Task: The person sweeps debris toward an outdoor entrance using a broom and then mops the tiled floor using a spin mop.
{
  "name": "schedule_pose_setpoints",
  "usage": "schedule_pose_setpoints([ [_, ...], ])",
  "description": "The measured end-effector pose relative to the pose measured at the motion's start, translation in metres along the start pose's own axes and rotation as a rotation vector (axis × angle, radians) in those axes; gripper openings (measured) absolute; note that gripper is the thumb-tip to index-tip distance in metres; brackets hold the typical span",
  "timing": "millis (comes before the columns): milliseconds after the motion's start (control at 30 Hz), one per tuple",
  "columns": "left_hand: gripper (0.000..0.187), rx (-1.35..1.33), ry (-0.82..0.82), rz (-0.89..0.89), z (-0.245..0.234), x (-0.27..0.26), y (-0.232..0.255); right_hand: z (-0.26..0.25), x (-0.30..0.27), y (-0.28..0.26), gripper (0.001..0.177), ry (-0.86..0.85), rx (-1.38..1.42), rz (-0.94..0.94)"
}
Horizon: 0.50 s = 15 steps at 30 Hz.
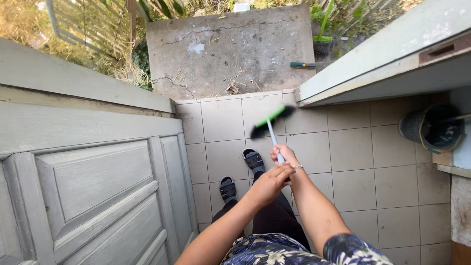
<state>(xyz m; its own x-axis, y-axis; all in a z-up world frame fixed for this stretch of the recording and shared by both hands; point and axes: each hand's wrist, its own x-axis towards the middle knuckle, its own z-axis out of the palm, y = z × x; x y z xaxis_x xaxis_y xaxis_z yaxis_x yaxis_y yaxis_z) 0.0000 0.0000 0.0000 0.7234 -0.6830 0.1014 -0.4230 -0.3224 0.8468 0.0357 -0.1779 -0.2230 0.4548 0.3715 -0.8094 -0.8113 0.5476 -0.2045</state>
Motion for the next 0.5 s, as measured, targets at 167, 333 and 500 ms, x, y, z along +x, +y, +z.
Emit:
schedule_pose_setpoints([
  [167,0.046,0.288,0.102,0.082,-0.024,0.029,-0.005,0.066,0.028,-0.063,0.019,0.044,-0.150,-0.092],
  [333,0.041,0.296,0.194,0.163,-0.079,0.019,0.032,0.144,-0.031,-0.082,0.006,0.194,-0.860,-0.155],
  [500,0.029,0.154,0.212,0.210,-0.063,0.008,0.076,0.135,-0.076,-0.027,0.019,-0.015,-1.474,0.077],
])
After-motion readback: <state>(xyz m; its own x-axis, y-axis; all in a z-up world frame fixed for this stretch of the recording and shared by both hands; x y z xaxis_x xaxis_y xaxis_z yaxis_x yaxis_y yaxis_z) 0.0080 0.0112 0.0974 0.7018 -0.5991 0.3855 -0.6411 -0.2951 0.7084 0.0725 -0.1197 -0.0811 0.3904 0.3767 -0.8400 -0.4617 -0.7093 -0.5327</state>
